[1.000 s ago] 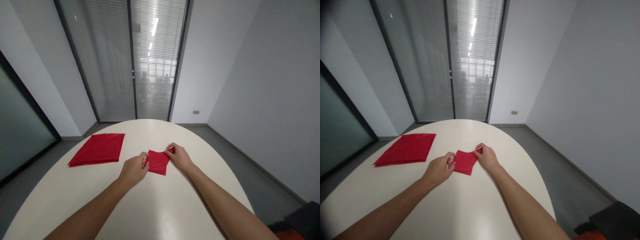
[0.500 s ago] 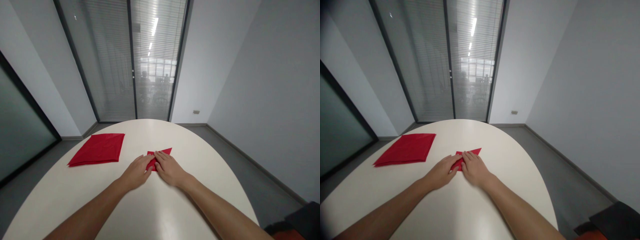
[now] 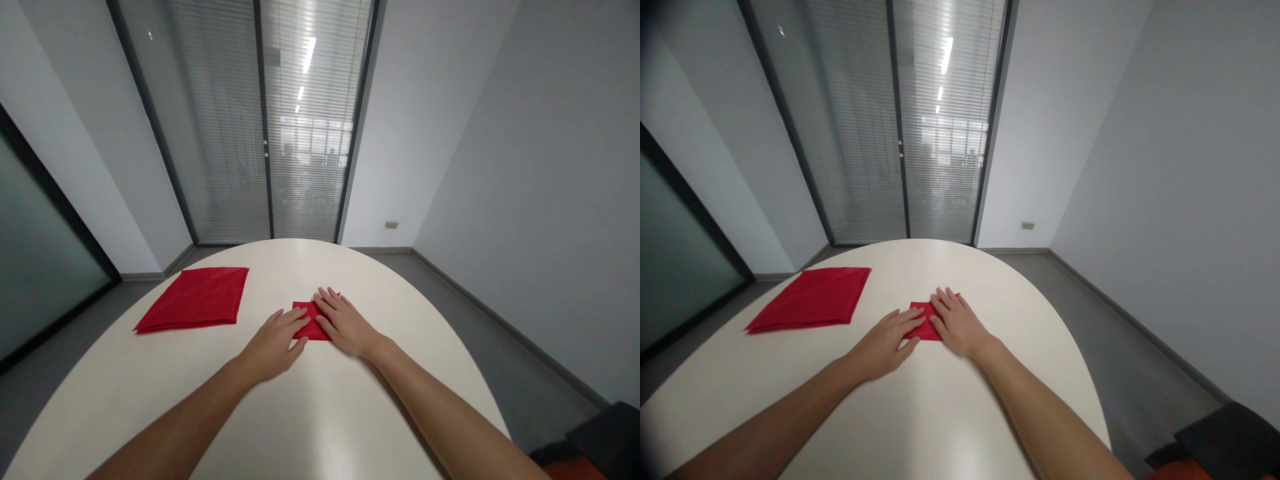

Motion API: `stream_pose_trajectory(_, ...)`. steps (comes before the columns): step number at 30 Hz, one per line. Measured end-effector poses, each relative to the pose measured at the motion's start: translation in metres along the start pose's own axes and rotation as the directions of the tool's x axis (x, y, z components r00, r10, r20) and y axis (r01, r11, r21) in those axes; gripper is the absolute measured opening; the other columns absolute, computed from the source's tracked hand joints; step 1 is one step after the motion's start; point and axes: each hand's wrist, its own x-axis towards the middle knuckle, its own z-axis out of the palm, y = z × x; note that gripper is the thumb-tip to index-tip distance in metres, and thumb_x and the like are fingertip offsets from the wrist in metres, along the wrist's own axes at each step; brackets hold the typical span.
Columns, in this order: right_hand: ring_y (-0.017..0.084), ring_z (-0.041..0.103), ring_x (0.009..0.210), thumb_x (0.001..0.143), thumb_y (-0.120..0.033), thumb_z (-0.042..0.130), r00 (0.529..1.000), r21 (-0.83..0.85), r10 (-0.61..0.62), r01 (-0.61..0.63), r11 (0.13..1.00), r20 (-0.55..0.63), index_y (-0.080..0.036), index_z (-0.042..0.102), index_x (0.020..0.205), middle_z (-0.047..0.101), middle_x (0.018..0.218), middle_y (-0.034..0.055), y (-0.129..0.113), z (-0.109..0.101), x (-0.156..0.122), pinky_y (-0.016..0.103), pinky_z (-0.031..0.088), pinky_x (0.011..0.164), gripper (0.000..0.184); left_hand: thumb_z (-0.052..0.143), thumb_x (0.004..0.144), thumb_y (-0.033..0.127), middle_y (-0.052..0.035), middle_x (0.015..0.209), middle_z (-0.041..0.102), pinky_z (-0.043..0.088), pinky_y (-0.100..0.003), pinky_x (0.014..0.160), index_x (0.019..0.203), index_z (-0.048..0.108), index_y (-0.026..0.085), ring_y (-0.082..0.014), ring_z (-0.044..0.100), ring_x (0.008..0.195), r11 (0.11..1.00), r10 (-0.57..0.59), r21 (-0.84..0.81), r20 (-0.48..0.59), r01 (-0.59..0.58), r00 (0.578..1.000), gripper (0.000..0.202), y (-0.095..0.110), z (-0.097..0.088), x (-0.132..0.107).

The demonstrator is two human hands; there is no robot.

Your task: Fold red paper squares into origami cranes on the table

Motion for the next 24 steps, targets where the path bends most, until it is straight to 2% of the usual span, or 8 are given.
stream_pose_trajectory(3,0.031,0.019,0.151,0.104,-0.05,0.027,0.996,0.044,-0.044,0.041,0.998,0.077,-0.015,0.03,0.156,0.024,0.162,0.0125,-0.002,0.002,-0.001,0.05,0.019,0.122,0.063,0.053,0.093,0.024,-0.0106,0.145,0.056,0.032,-0.052,0.117,0.134,0.059,0.024,-0.025,0.049,0.137,1.0,0.011,-0.006,0.01,-0.011,1.0,0.042,-0.001,0.0,0.0)
stream_pose_trajectory(5,0.033,0.017,0.151,0.103,-0.053,0.027,0.995,0.033,0.037,-0.04,0.999,0.092,-0.013,0.028,0.157,0.024,0.162,0.0139,0.001,0.004,0.0,0.053,0.018,0.121,0.066,0.052,0.094,0.025,-0.0111,0.144,0.057,0.032,-0.053,0.117,0.134,0.06,0.023,-0.0253,0.049,0.137,1.0,0.002,0.004,0.014,-0.002,1.0,0.041,-0.001,0.002,0.0)
stream_pose_trajectory(8,0.036,0.016,0.151,0.103,-0.051,0.031,0.989,0.007,0.141,-0.141,0.99,0.043,-0.012,0.029,0.156,0.021,0.163,0.0153,0.007,0.006,0.001,0.058,0.019,0.119,0.066,0.051,0.095,0.027,-0.0116,0.143,0.058,0.03,-0.053,0.117,0.133,0.061,0.023,-0.0258,0.05,0.136,1.0,-0.019,0.015,-0.013,0.019,1.0,0.039,-0.001,0.004,0.0)
stream_pose_trajectory(11,0.033,0.016,0.152,0.103,-0.046,0.034,0.999,0.024,0.035,-0.035,0.999,-0.027,-0.014,0.033,0.155,0.022,0.163,0.0145,0.008,0.006,0.001,0.057,0.02,0.12,0.061,0.052,0.094,0.027,-0.0133,0.141,0.06,0.03,-0.055,0.116,0.13,0.063,0.022,-0.0275,0.053,0.133,0.997,-0.061,0.036,-0.06,0.063,0.996,0.038,-0.001,0.006,0.0)
stream_pose_trajectory(13,0.031,0.023,0.15,0.101,-0.048,0.039,0.996,0.063,-0.085,0.087,0.994,-0.034,-0.015,0.036,0.154,0.03,0.16,0.0151,0.005,0.006,0.0,0.055,0.02,0.12,0.062,0.052,0.093,0.026,-0.0149,0.14,0.06,0.031,-0.057,0.115,0.129,0.063,0.02,-0.029,0.053,0.132,0.993,-0.097,0.059,-0.08,0.102,0.992,0.038,-0.001,0.007,0.0)
stream_pose_trajectory(15,0.032,0.031,0.147,0.098,-0.053,0.046,0.989,0.101,-0.149,0.151,0.983,-0.021,-0.014,0.039,0.152,0.038,0.156,0.0169,0.002,0.006,-0.001,0.055,0.023,0.12,0.067,0.052,0.093,0.026,-0.0159,0.139,0.06,0.033,-0.057,0.114,0.129,0.063,0.018,-0.0299,0.053,0.132,0.99,-0.116,0.075,-0.088,0.122,0.989,0.039,-0.001,0.008,-0.001)
stream_pose_trajectory(18,0.033,0.041,0.142,0.094,-0.05,0.054,0.982,0.127,-0.18,0.185,0.974,-0.051,-0.013,0.048,0.147,0.05,0.148,0.0174,0.001,0.005,0.0,0.052,0.032,0.116,0.064,0.051,0.093,0.024,-0.0159,0.136,0.062,0.035,-0.056,0.113,0.128,0.063,0.017,-0.0297,0.054,0.131,0.991,-0.112,0.058,-0.107,0.118,0.988,0.037,-0.003,0.009,-0.001)
stream_pose_trajectory(24,0.027,0.063,0.118,0.094,-0.035,0.056,0.973,0.14,-0.192,0.209,0.968,-0.124,-0.018,0.067,0.125,0.07,0.125,0.0121,0.001,-0.004,0.001,0.039,0.046,0.102,0.037,0.055,0.09,0.021,-0.0146,0.132,0.065,0.038,-0.054,0.112,0.119,0.066,0.019,-0.0298,0.057,0.127,0.996,-0.082,0.027,-0.143,0.087,0.986,0.031,-0.005,0.011,-0.001)
